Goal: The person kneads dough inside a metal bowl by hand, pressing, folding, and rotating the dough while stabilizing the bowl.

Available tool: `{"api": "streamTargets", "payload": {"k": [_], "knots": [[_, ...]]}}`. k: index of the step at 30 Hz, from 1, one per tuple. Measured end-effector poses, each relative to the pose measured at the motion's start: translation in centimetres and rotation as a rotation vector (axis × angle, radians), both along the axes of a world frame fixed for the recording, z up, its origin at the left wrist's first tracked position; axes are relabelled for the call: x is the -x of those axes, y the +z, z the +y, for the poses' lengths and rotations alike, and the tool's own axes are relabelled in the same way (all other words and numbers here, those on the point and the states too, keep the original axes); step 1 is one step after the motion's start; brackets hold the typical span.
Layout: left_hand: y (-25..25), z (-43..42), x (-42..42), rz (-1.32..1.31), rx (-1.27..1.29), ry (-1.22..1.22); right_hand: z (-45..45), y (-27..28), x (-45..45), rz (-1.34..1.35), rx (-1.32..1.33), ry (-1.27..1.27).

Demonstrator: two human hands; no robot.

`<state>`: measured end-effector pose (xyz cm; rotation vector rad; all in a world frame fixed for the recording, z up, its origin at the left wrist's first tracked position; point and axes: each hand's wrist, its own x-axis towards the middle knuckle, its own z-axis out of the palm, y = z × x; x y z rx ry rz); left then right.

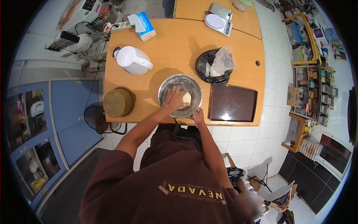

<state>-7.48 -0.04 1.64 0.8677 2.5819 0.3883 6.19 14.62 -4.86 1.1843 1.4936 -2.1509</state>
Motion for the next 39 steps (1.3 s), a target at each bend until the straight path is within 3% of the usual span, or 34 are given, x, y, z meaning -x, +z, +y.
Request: {"api": "streamTargets", "payload": {"k": [4, 7, 10, 12, 14, 17, 24, 27, 28, 31, 32, 35, 39], "knots": [[-4.7, -0.8, 1.0, 0.175, -0.152, -0.278, 0.2, -1.1, -0.3, -0.011, -0.036, 0.034], [-6.6, -0.7, 0.4, -0.028, -0.261, -0.307, -0.3, -0.6, -0.3, -0.023, -0.071, 0.021], [-5.3, 0.5, -0.2, 0.036, -0.112, -0.188, -0.3, -0.4, -0.9, -0.011, -0.132, 0.041], [-7.2, 0.9, -0.1, 0.137, -0.129, -0.177, -0.2, -0.2, -0.9, 0.001, -0.149, 0.06], [-8.0, 1.5, 0.3, 0.223, -0.136, -0.156, -0.2, -3.3, -1.7, 0.028, -0.253, 0.079], [-8.9, 2.1, 0.8, 0.134, -0.171, -0.032, -0.6, -2.7, -1.5, -0.017, -0.261, 0.047], [-6.5, 4.2, -1.8, -0.045, -0.385, 0.802, -1.8, -3.4, -2.2, 0.023, -0.167, -0.062], [-3.4, 3.3, -2.7, 0.004, -0.437, 0.658, -2.6, -3.9, -2.5, 0.0, -0.115, -0.098], [-3.3, 2.4, -2.4, -0.051, -0.441, 0.557, -2.5, -1.3, -1.7, 0.006, -0.042, -0.128], [-0.8, 1.0, -1.2, -0.045, -0.235, 0.357, -1.8, 1.6, -0.8, 0.013, 0.044, -0.148], [-0.9, 0.2, -0.5, -0.152, -0.175, 0.246, -1.8, 1.8, -0.7, 0.007, 0.036, -0.148], [0.3, -1.5, 0.7, -0.081, -0.167, 0.034, -1.8, 1.7, -0.7, 0.017, 0.059, -0.143], [-4.4, -1.5, 0.6, -0.068, -0.518, 0.064, -2.0, 1.5, -0.5, 0.025, -0.031, -0.128]]}}
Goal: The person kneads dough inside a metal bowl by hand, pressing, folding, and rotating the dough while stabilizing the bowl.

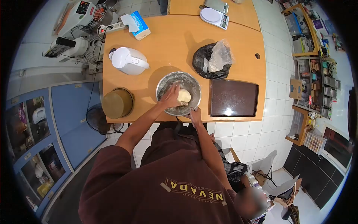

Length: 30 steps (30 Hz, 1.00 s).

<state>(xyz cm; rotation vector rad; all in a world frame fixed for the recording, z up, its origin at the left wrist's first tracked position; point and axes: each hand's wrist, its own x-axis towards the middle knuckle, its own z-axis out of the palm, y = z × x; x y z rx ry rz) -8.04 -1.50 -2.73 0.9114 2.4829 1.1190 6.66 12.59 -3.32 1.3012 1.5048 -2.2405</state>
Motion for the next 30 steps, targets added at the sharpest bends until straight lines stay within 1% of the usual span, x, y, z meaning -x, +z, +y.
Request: {"api": "streamTargets", "payload": {"k": [3, 5, 6, 9, 12, 15, 18, 21, 22, 23, 24, 25, 26, 27, 28, 29, 30], "knots": [[0.0, 0.9, -0.1, -0.052, -0.025, -0.125, 0.1, -0.3, 0.0, -0.077, -0.125, 0.075], [-0.9, 1.3, -0.7, -0.047, 0.135, -0.145, 0.2, -2.4, -0.7, -0.059, -0.165, 0.072], [-1.2, 1.6, -1.0, -0.043, 0.216, -0.153, 0.2, -2.5, -0.5, -0.048, -0.186, 0.072], [-1.6, 2.7, -2.4, 0.13, 0.434, -0.045, 0.4, -3.0, -0.6, -0.11, -0.207, 0.069], [-1.2, 3.9, -2.3, 0.139, 0.517, 0.045, 0.8, -4.5, -0.7, -0.085, -0.4, 0.157], [-0.2, 4.8, -1.6, 0.008, 0.491, 0.134, 1.0, -5.5, -0.9, -0.101, -0.424, 0.182], [-4.5, 4.0, -1.9, 0.076, 0.248, 0.273, 0.8, -5.0, -0.6, -0.087, -0.416, 0.13], [-5.7, 4.3, -2.0, -0.283, 0.044, 0.644, 1.0, -2.6, 0.1, -0.089, -0.234, 0.16], [-3.7, 4.3, -2.1, -0.196, 0.042, 0.63, 0.8, -2.8, 0.0, -0.076, -0.221, 0.11], [0.2, 4.2, -2.2, -0.11, 0.041, 0.614, 0.6, -3.4, -0.2, -0.064, -0.208, 0.06], [2.4, 4.0, -2.4, -0.026, 0.041, 0.596, 0.4, -4.1, -0.5, -0.054, -0.193, 0.009], [2.7, 3.3, -2.0, 0.02, 0.057, 0.499, 0.2, -5.3, -0.8, -0.054, -0.187, 0.021], [3.1, 2.8, -1.9, 0.022, 0.17, 0.393, 0.1, -6.5, -0.9, -0.052, -0.181, 0.035], [4.8, 2.5, -1.5, 0.024, 0.281, 0.287, 0.0, -7.2, -1.0, -0.048, -0.175, 0.051], [5.8, 2.2, -1.1, 0.028, 0.389, 0.182, -0.1, -5.6, -0.5, -0.031, -0.14, 0.009], [5.8, 1.7, -0.5, 0.065, 0.43, 0.081, -0.4, -2.5, 0.2, -0.016, -0.105, -0.031], [5.3, 1.4, 0.0, 0.098, 0.386, 0.055, -0.5, -0.6, 0.7, -0.002, -0.07, -0.071]]}}
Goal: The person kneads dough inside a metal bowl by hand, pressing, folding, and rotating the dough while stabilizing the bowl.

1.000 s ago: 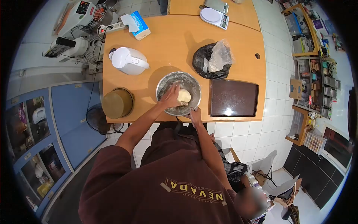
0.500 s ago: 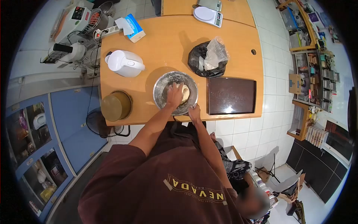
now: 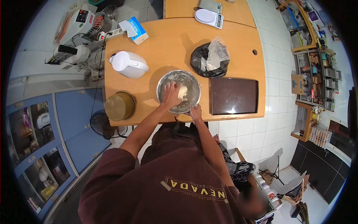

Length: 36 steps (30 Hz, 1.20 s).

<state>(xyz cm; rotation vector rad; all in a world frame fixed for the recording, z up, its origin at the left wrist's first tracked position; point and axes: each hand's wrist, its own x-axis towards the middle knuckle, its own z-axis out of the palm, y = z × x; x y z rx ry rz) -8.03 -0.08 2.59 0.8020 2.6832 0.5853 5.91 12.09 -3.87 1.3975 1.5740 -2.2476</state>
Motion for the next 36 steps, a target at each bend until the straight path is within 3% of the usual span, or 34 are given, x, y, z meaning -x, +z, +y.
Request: {"api": "streamTargets", "payload": {"k": [2, 5, 8, 12, 15, 18, 21, 24, 25, 27, 29, 32, 33, 36], "knots": [[-1.8, -0.1, 0.7, 0.056, -0.085, -0.069, 0.3, -2.0, -0.2, -0.031, -0.04, 0.07], [-4.6, 0.0, 1.0, -0.178, -0.353, -0.012, 0.8, -1.4, -0.4, -0.042, -0.006, 0.077], [-7.8, -0.1, 0.7, -0.07, -0.326, -0.05, 0.5, -1.2, -0.2, -0.035, 0.018, 0.086], [-8.0, 1.4, 0.0, 0.127, 0.035, -0.041, 0.5, -1.0, -0.2, -0.03, 0.041, 0.074], [-7.1, 2.8, 0.2, 0.149, 0.024, 0.033, 1.2, -6.3, -1.7, -0.045, -0.078, 0.187], [-7.4, 3.0, 0.2, 0.133, -0.065, 0.14, 1.1, -2.7, -0.5, -0.101, -0.086, 0.125], [-8.9, 2.8, 0.7, -0.035, -0.277, 0.281, 1.1, -3.2, -0.4, -0.013, -0.082, 0.168], [-7.6, 2.3, -0.1, -0.084, -0.546, 0.534, 1.2, -5.9, -1.3, 0.0, -0.063, 0.171], [-7.3, 2.0, -0.6, -0.087, -0.632, 0.611, 1.1, -4.5, -1.0, 0.01, 0.009, 0.128], [-6.6, 0.7, -1.5, -0.112, -0.55, 0.584, 1.1, -1.6, -0.4, 0.032, 0.153, 0.045], [-4.6, -0.7, -1.6, -0.163, -0.447, 0.478, 1.0, -1.2, -0.3, 0.017, 0.091, 0.072], [-5.8, -2.2, -0.4, -0.221, -0.165, 0.288, 1.5, 0.3, -0.2, -0.022, 0.038, 0.108], [-4.3, -2.1, 0.5, -0.354, -0.057, 0.235, 1.6, 0.5, -0.3, -0.038, 0.027, 0.12], [-5.7, -1.8, 1.0, -0.28, -0.048, 0.19, 1.8, 0.7, -0.2, -0.049, 0.065, 0.083]]}}
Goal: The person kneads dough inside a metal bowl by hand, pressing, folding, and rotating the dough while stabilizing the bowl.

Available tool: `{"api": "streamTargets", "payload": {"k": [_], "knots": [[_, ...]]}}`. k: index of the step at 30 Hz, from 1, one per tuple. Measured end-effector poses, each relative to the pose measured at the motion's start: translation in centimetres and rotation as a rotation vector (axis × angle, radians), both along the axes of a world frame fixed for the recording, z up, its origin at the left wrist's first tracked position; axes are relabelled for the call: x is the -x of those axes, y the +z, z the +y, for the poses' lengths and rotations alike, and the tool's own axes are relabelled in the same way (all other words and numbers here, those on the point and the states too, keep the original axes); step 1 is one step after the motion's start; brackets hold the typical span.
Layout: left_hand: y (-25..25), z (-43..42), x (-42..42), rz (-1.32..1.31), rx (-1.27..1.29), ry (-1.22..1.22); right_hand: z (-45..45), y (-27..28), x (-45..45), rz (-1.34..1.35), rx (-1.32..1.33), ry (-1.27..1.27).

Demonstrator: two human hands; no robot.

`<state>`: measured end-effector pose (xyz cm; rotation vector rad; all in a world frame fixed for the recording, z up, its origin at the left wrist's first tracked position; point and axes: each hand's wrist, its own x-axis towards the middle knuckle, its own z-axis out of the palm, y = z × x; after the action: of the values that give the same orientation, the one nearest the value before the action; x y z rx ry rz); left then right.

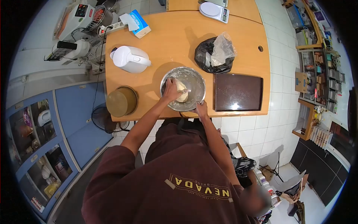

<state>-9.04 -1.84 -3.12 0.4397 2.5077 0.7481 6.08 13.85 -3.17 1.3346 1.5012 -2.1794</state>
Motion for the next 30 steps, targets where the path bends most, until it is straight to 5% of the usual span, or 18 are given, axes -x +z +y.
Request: {"api": "streamTargets", "payload": {"k": [6, 12, 19, 26, 30], "knots": [[-6.6, 0.9, -1.1, 0.316, -0.133, 0.019, -0.3, 0.9, 0.3, -0.057, -0.126, 0.057], [-0.2, 4.4, 0.1, 0.191, 0.134, -0.035, -0.8, -4.5, -1.3, -0.076, -0.141, 0.002], [-0.1, 3.1, -1.8, 0.239, -0.395, 0.346, -0.7, -5.2, -1.1, -0.014, -0.124, 0.039], [5.4, 0.7, -2.5, 0.19, -0.068, -0.196, -0.4, -1.7, 0.5, 0.059, 0.045, -0.129], [4.1, 0.4, -2.0, 0.205, -0.048, -0.274, -0.3, -0.1, 0.9, 0.064, 0.065, -0.143]]}}
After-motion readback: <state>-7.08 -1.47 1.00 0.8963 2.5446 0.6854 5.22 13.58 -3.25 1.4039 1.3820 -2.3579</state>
